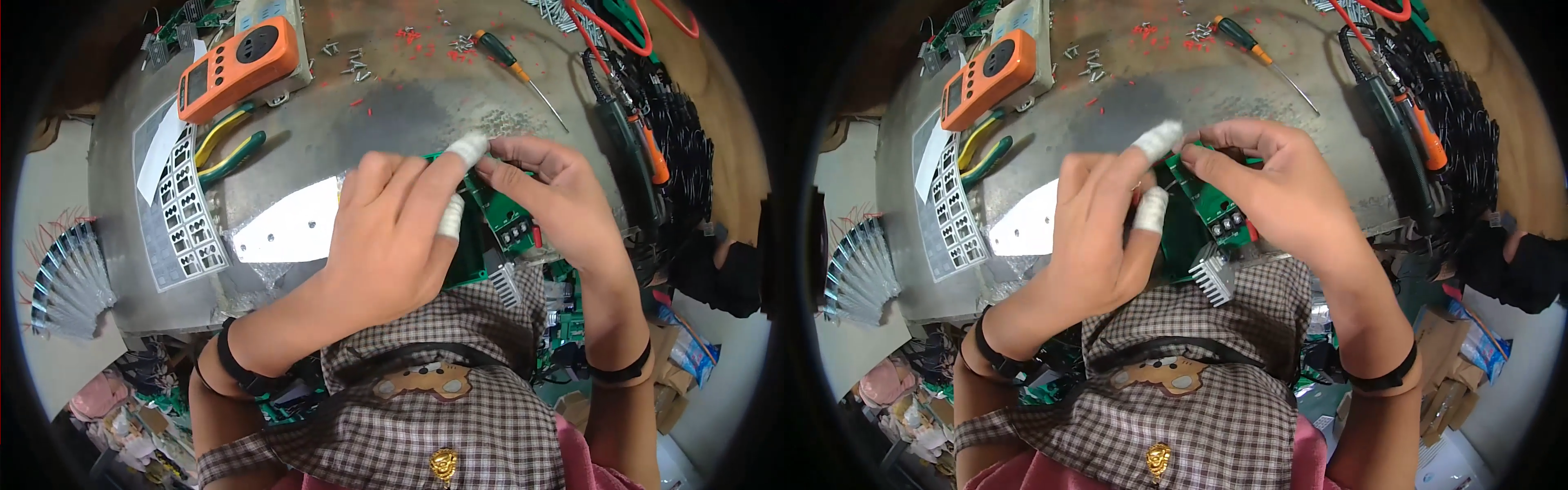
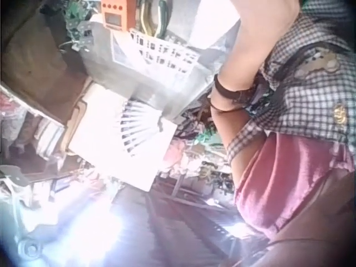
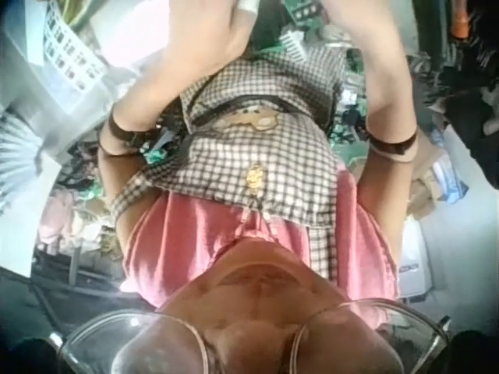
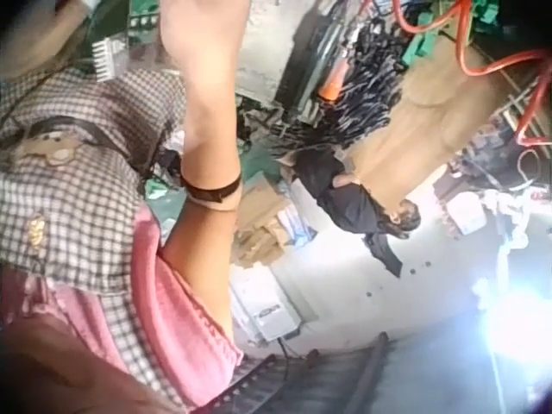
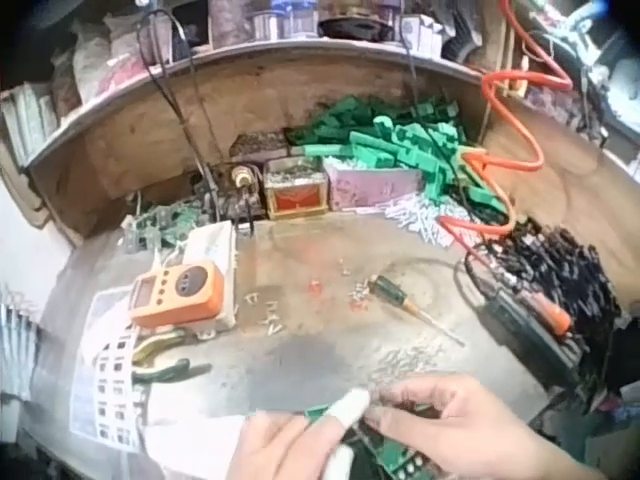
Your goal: Assembling the internal components and outer housing of a handheld green electronic device using various tools.
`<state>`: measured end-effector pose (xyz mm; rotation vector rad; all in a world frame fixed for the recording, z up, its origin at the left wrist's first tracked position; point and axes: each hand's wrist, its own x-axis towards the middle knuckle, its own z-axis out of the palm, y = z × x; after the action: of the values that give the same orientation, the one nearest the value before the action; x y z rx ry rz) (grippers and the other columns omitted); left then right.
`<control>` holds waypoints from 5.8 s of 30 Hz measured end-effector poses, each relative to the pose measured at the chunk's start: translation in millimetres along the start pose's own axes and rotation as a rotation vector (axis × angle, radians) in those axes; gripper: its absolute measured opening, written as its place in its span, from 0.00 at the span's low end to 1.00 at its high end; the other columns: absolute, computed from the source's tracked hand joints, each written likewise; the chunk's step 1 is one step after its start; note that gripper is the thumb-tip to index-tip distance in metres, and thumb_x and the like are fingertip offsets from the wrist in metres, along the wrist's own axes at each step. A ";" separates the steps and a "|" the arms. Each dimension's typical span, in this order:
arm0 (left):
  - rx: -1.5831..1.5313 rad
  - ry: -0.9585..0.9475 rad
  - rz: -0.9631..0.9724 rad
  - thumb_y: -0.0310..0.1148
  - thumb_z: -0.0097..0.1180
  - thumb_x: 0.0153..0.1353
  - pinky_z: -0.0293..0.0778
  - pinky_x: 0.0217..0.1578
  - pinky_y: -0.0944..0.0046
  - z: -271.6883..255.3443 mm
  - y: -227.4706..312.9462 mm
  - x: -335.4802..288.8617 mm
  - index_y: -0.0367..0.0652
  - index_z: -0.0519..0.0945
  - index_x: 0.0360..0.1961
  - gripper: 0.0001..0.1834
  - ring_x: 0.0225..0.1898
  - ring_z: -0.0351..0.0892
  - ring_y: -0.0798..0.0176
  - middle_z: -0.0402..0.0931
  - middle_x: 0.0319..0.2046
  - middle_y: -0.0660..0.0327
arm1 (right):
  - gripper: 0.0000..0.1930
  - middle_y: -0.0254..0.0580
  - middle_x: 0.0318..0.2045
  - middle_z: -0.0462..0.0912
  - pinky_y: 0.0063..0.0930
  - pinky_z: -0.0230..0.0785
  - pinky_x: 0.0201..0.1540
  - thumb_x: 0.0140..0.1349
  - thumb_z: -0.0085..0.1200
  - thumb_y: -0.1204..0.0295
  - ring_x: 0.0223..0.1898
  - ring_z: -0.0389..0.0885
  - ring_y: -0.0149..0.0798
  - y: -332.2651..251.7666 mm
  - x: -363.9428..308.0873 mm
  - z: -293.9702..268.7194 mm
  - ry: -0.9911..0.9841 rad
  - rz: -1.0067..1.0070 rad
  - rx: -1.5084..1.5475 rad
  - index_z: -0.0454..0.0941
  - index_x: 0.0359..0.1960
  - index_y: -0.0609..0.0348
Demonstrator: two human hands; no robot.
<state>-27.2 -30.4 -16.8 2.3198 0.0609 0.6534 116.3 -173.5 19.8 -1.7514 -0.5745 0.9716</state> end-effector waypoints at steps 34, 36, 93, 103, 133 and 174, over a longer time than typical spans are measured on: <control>-0.113 -0.025 0.149 0.32 0.52 0.56 0.56 0.43 0.52 -15.3 -32.2 10.6 0.21 0.50 0.71 0.45 0.33 0.70 0.51 0.73 0.26 0.55 | 0.29 0.44 0.50 0.86 0.24 0.79 0.37 0.53 0.71 0.79 0.36 0.85 0.32 -20.0 -70.9 36.0 -0.128 -0.380 -0.844 0.77 0.59 0.65; -0.055 0.008 0.181 0.34 0.52 0.56 0.56 0.43 0.52 -6.0 -40.2 11.5 0.22 0.50 0.72 0.46 0.34 0.70 0.51 0.73 0.26 0.55 | 0.31 0.45 0.45 0.87 0.25 0.78 0.34 0.52 0.71 0.78 0.32 0.83 0.32 -11.6 -67.4 41.0 -0.148 -0.376 -0.854 0.75 0.61 0.66; 0.590 0.043 -0.325 0.39 0.47 0.70 0.65 0.48 0.48 44.1 15.9 30.5 0.38 0.77 0.45 0.15 0.45 0.72 0.46 0.76 0.42 0.52 | 0.24 0.51 0.38 0.86 0.43 0.76 0.45 0.56 0.67 0.55 0.42 0.84 0.53 31.3 70.2 -31.1 -0.177 -0.621 -0.725 0.83 0.44 0.63; 0.177 -0.165 0.191 0.48 0.38 0.75 0.60 0.60 0.53 -39.3 -7.3 38.4 0.36 0.65 0.69 0.31 0.56 0.71 0.53 0.83 0.50 0.53 | 0.39 0.61 0.62 0.75 0.35 0.65 0.65 0.61 0.68 0.67 0.63 0.76 0.45 89.0 -40.2 -174.2 0.687 -0.290 -1.175 0.62 0.71 0.63; 0.066 -0.335 0.131 0.46 0.56 0.60 0.63 0.53 0.51 -26.2 -36.9 29.7 0.43 0.74 0.64 0.32 0.50 0.74 0.52 0.83 0.43 0.61 | 0.32 0.31 0.26 0.73 0.32 0.71 0.41 0.53 0.67 0.66 0.30 0.73 0.29 -57.7 -43.3 -113.2 0.206 -0.349 0.345 0.70 0.60 0.62; 0.129 -0.005 -0.164 0.29 0.59 0.57 0.63 0.51 0.53 -15.1 -48.6 47.3 0.41 0.80 0.51 0.18 0.50 0.70 0.52 0.77 0.43 0.58 | 0.23 0.37 0.21 0.70 0.41 0.66 0.38 0.65 0.49 0.55 0.23 0.68 0.35 -45.4 124.3 -32.9 0.424 -0.895 0.393 0.70 0.50 0.63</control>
<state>13.7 25.7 -18.6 2.4086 0.2951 0.5754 216.1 -80.7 24.4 -1.0989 -0.7260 0.0631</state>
